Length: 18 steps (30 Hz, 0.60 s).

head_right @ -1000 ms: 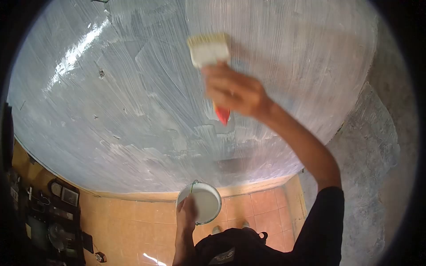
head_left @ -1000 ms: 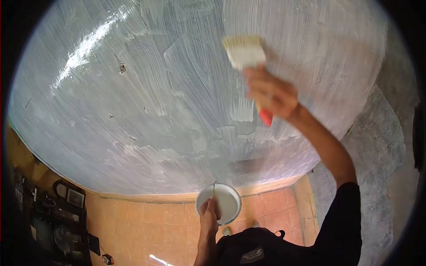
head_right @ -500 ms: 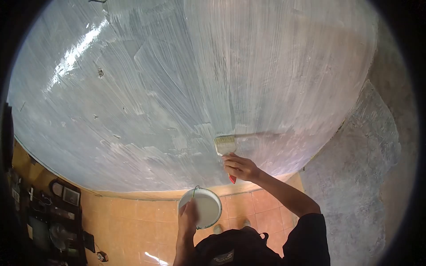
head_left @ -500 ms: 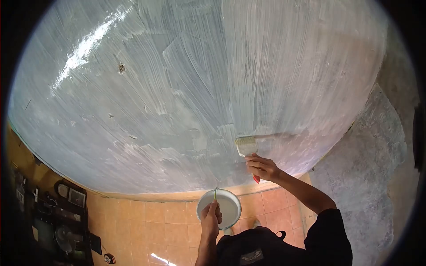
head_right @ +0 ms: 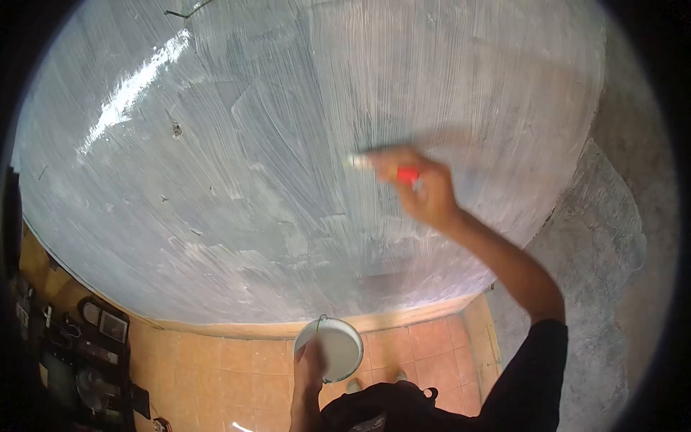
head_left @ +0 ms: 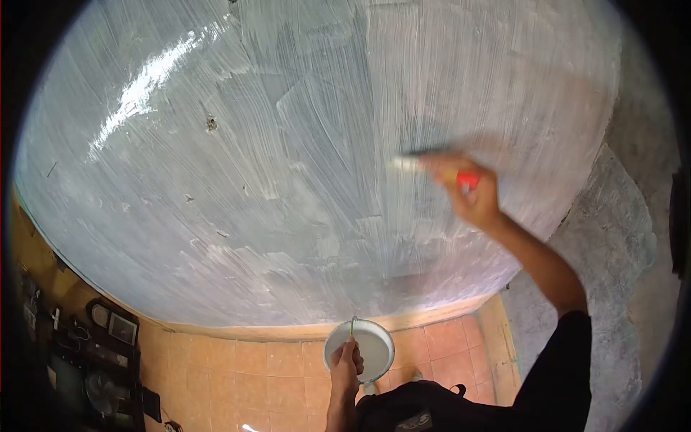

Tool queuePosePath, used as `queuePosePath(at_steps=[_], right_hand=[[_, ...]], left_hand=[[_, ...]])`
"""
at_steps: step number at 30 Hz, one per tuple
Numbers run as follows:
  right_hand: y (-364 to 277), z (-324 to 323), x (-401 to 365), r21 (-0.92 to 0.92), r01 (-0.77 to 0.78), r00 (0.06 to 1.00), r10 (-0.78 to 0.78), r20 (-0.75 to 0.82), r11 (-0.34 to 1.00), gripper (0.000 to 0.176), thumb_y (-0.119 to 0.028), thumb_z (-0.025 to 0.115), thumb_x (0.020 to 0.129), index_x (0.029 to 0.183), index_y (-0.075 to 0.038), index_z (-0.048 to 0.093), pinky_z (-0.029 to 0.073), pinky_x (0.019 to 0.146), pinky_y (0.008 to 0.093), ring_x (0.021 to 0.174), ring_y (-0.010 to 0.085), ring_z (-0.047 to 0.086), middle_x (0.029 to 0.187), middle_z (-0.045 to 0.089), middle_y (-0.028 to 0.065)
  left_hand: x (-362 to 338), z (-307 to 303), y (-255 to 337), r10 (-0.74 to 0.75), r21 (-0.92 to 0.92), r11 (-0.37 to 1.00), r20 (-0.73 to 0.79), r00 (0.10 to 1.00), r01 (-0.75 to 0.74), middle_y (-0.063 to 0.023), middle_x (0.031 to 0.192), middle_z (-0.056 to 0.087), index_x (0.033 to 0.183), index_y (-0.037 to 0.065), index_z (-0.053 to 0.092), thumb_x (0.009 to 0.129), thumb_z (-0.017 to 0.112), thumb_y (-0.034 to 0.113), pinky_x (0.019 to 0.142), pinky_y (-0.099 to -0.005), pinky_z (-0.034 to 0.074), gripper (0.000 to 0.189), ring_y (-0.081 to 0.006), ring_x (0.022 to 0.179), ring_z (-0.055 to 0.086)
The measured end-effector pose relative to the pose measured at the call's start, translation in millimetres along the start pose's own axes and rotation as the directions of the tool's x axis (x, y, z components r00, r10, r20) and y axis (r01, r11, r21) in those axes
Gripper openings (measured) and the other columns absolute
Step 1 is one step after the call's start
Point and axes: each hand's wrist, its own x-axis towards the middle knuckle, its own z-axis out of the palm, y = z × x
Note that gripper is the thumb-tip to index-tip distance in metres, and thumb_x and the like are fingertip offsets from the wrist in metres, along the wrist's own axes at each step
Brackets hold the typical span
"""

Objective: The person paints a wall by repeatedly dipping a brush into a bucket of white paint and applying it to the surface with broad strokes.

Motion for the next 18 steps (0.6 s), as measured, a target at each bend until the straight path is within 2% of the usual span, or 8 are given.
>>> queuePosePath(at_steps=[2, 4, 6, 9, 13, 15, 16, 18], right_hand=[[-13.9, -24.2, 56.8, -0.139, 0.145, 0.989, -0.145, 0.011, 0.980, 0.012, 0.005, 0.058, 0.091, 0.097, 0.001, 0.068, 0.054, 0.086, 0.0327, 0.096, 0.0218, 0.069, 0.103, 0.070, 0.0146], [-23.4, -38.5, 114.2, -0.084, 0.262, 0.963, -0.266, -0.041, 0.962, 0.010, -0.001, 0.060, 0.093, 0.099, -0.001, 0.068, 0.055, 0.080, 0.0312, 0.092, 0.0173, 0.069, 0.099, 0.071, 0.0116], [-33.0, -55.3, 159.5, -0.270, 0.282, 0.951, -0.305, -0.048, 0.921, 0.008, -0.004, 0.063, 0.093, 0.098, -0.003, 0.069, 0.055, 0.080, 0.0285, 0.089, 0.0154, 0.070, 0.099, 0.072, 0.0090], [-50.9, -67.6, 207.1, -0.181, 0.371, 0.926, -0.377, 0.000, 0.911, 0.005, 0.003, 0.063, 0.091, 0.095, 0.002, 0.062, 0.053, 0.085, 0.0299, 0.087, 0.0170, 0.065, 0.091, 0.065, 0.0106], [-51.7, -71.9, 212.5, -0.255, 0.622, 0.755, -0.654, -0.057, 0.740, 0.003, 0.002, 0.062, 0.091, 0.094, 0.002, 0.061, 0.052, 0.081, 0.0292, 0.084, 0.0157, 0.063, 0.090, 0.065, 0.0090], [-26.2, -78.8, 185.1, -0.603, 0.384, 0.834, -0.543, -0.099, 0.700, 0.011, 0.003, 0.061, 0.091, 0.101, 0.003, 0.066, 0.052, 0.086, 0.0292, 0.095, 0.0194, 0.068, 0.100, 0.069, 0.0117], [-18.5, -66.1, 183.1, -0.529, 0.547, 0.749, -0.661, -0.036, 0.649, 0.008, -0.002, 0.067, 0.088, 0.095, -0.005, 0.069, 0.056, 0.082, 0.0282, 0.088, 0.0174, 0.071, 0.100, 0.072, 0.0078], [-14.0, -44.6, 143.1, -0.456, 0.630, 0.738, -0.667, 0.098, 0.629, 0.012, -0.002, 0.071, 0.082, 0.093, -0.005, 0.069, 0.057, 0.084, 0.0311, 0.092, 0.0225, 0.071, 0.100, 0.072, 0.0099]], left_hand=[[0.2, -0.4, -0.8, -0.002, 0.009, 1.000, -0.002, 1.000, 0.003, 0.0090, 0.058, 0.030, 0.081, 0.007, 0.055, 0.099, 0.052, 0.023, 0.040, -0.0230, 0.015, 0.024, -0.0019, 0.044, 0.024], [1.6, 1.7, -1.1, -0.002, 0.005, 1.000, -0.011, 1.000, 0.002, 0.0090, 0.058, 0.030, 0.081, 0.008, 0.055, 0.099, 0.052, 0.023, 0.040, -0.0230, 0.015, 0.024, -0.0019, 0.044, 0.024], [1.4, 1.5, -3.5, -0.008, 0.000, 1.000, -0.026, 1.000, 0.008, 0.0090, 0.058, 0.030, 0.080, 0.008, 0.054, 0.099, 0.052, 0.023, 0.040, -0.0229, 0.015, 0.024, -0.0019, 0.044, 0.024], [2.6, 0.7, -4.7, 0.000, -0.018, 1.000, -0.016, 1.000, 0.000, 0.0093, 0.059, 0.031, 0.078, 0.010, 0.053, 0.099, 0.053, 0.024, 0.039, -0.0227, 0.016, 0.025, -0.0015, 0.044, 0.025], [0.3, 0.1, -4.8, 0.001, -0.045, 0.999, -0.037, 0.999, -0.003, 0.0091, 0.058, 0.030, 0.079, 0.009, 0.054, 0.099, 0.053, 0.023, 0.039, -0.0227, 0.016, 0.024, -0.0019, 0.044, 0.024], [-0.1, -0.3, -5.2, 0.006, -0.042, 0.999, -0.040, 0.999, -0.008, 0.0086, 0.057, 0.030, 0.080, 0.008, 0.054, 0.099, 0.053, 0.022, 0.039, -0.0226, 0.015, 0.023, -0.0024, 0.044, 0.024], [0.2, -0.4, -5.6, 0.010, -0.030, 0.999, -0.041, 0.999, -0.012, 0.0091, 0.058, 0.030, 0.079, 0.009, 0.054, 0.099, 0.053, 0.023, 0.039, -0.0227, 0.015, 0.024, -0.0019, 0.044, 0.024], [2.0, -0.1, -7.2, 0.008, -0.015, 1.000, -0.041, 0.999, -0.008, 0.0095, 0.058, 0.030, 0.078, 0.010, 0.053, 0.099, 0.053, 0.025, 0.038, -0.0228, 0.016, 0.026, -0.0014, 0.043, 0.024]])
